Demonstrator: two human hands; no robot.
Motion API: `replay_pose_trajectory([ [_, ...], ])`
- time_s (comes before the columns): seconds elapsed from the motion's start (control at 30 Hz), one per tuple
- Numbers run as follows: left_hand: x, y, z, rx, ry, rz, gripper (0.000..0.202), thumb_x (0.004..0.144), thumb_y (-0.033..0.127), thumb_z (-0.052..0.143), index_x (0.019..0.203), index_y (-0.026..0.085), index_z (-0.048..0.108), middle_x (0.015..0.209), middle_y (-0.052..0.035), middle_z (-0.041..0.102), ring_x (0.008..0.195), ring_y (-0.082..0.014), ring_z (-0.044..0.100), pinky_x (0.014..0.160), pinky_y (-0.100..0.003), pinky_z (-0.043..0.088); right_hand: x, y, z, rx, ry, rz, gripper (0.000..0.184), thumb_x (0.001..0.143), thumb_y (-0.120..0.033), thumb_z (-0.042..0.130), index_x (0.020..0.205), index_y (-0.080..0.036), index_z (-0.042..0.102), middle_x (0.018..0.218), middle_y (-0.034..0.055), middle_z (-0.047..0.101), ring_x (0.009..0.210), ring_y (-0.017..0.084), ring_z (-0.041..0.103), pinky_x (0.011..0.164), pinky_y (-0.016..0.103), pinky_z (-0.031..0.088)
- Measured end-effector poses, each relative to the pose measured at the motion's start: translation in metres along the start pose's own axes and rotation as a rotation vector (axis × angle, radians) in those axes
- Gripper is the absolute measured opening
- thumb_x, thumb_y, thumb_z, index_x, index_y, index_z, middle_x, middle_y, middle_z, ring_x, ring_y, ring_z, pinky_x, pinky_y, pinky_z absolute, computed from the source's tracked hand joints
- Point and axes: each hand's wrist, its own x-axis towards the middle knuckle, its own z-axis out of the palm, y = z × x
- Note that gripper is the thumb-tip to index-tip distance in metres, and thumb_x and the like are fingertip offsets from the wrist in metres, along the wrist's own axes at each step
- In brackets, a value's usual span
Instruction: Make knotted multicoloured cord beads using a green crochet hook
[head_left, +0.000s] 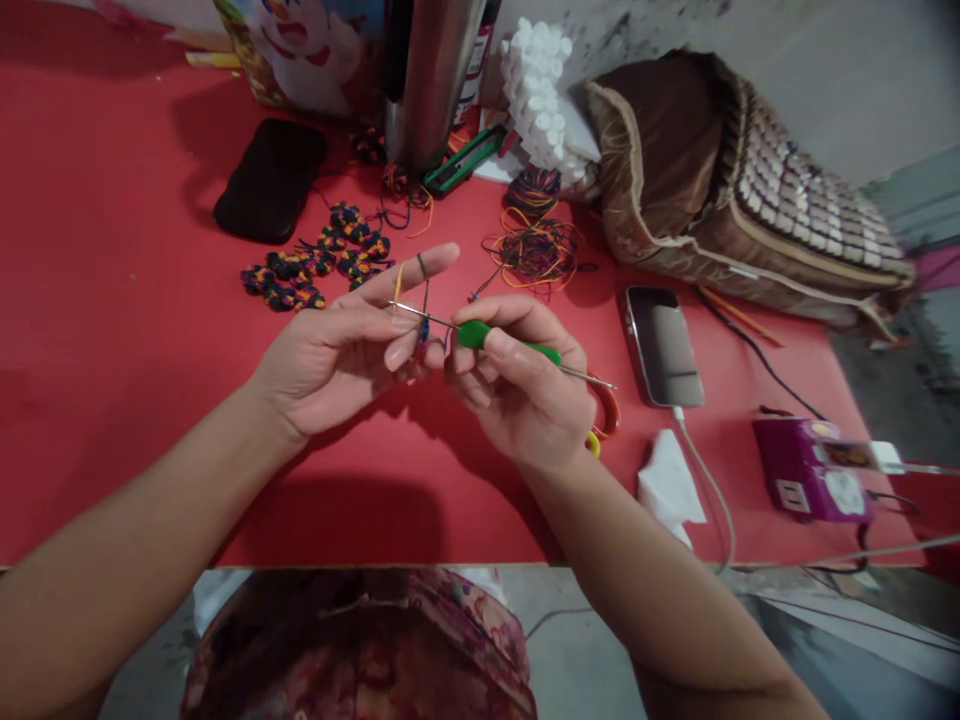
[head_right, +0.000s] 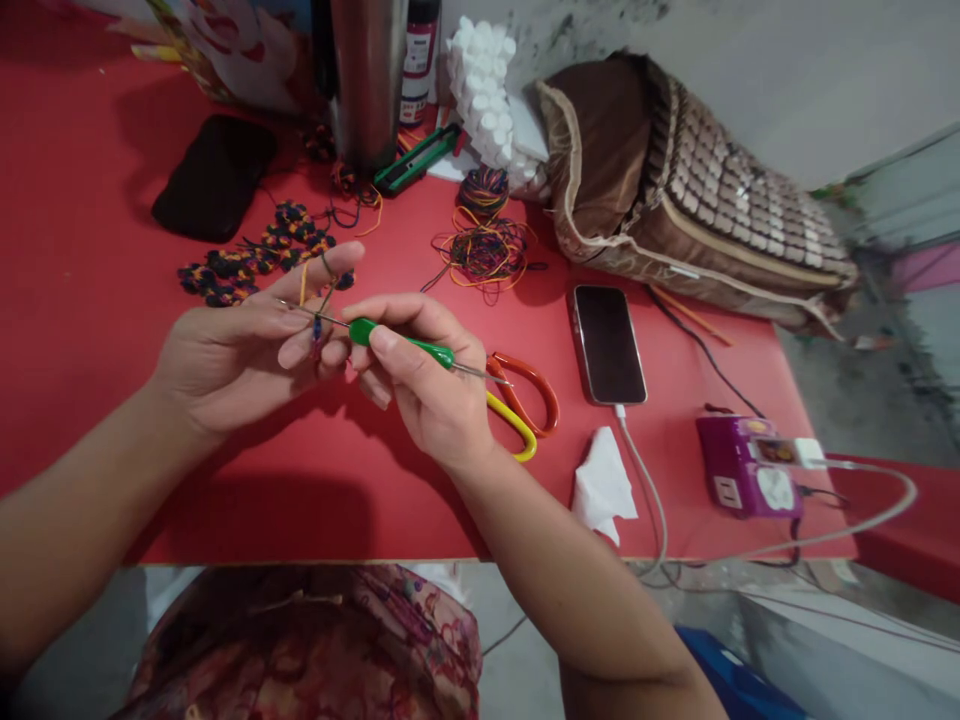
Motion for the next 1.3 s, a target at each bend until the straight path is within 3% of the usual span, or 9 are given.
replay_pose_trajectory([
  [0.1,0.000,0.000,-0.001,0.001,0.002,0.027,0.043,0.088,0.002,0.071,0.126,0.020,0.082,0.058,0.0037,0.060,0.057,-0.0151,0.067,0.062,-0.023,0.057,0.000,-0.001,-0.002,-0.010,0.035,0.018,0.019,0.089,-0.038,0.090,0.098,-0.024,0.081,0.066,-0.0041,0.067,0.046,0.008,0.043,0.042,0.023,0.038],
  [0.37,-0.002,0.002,-0.002,-0.064,-0.077,0.049,0.042,0.083,0.005,0.075,0.121,0.016,0.086,0.053,0.0018,0.067,0.045,-0.0145,0.065,0.045,-0.020,0.046,0.003,0.001,-0.007,0.093,-0.091,0.084,0.015,0.092,-0.033,0.089,0.101,-0.023,0.082,0.071,-0.0049,0.070,0.041,0.005,0.036,0.042,0.021,0.038],
  [0.6,0.001,-0.007,-0.004,0.035,-0.070,0.057,0.042,0.084,0.004,0.074,0.122,0.017,0.085,0.055,0.0020,0.068,0.048,-0.0145,0.064,0.051,-0.022,0.053,0.004,0.004,-0.004,0.220,-0.076,0.201,0.015,0.092,-0.033,0.091,0.098,-0.022,0.084,0.069,-0.0058,0.073,0.041,0.003,0.038,0.040,0.016,0.041],
  [0.73,0.002,-0.010,-0.003,0.085,-0.089,0.034,0.041,0.084,0.007,0.082,0.123,0.016,0.086,0.056,0.0007,0.068,0.047,-0.0139,0.062,0.052,-0.023,0.054,0.007,0.005,-0.006,0.298,-0.115,0.263,0.020,0.091,-0.035,0.093,0.094,-0.018,0.083,0.061,-0.0088,0.062,0.038,0.002,0.032,0.037,0.015,0.036],
  [0.83,0.001,-0.010,-0.003,0.107,-0.073,-0.005,0.045,0.083,0.006,0.082,0.127,0.017,0.085,0.056,0.0031,0.064,0.046,-0.0134,0.061,0.051,-0.023,0.053,0.009,0.002,-0.007,0.278,-0.116,0.289,0.025,0.090,-0.038,0.094,0.089,-0.017,0.080,0.057,-0.0114,0.053,0.036,0.001,0.028,0.034,0.014,0.031],
  [1.07,0.001,-0.005,-0.007,0.027,-0.075,-0.064,0.043,0.082,0.007,0.082,0.123,0.018,0.086,0.062,0.0014,0.066,0.050,-0.0108,0.057,0.048,-0.019,0.044,0.009,0.003,-0.007,0.225,-0.136,0.286,0.032,0.090,-0.046,0.093,0.085,-0.019,0.077,0.056,-0.0108,0.055,0.035,0.002,0.030,0.035,0.016,0.032],
  [1.3,0.003,-0.005,-0.006,0.024,-0.053,-0.016,0.036,0.086,0.010,0.082,0.121,0.018,0.087,0.063,0.0020,0.065,0.059,-0.0107,0.062,0.068,-0.021,0.055,0.012,0.006,-0.015,0.242,-0.154,0.242,0.020,0.095,-0.038,0.089,0.094,-0.020,0.081,0.060,-0.0094,0.060,0.038,0.003,0.033,0.037,0.015,0.034],
])
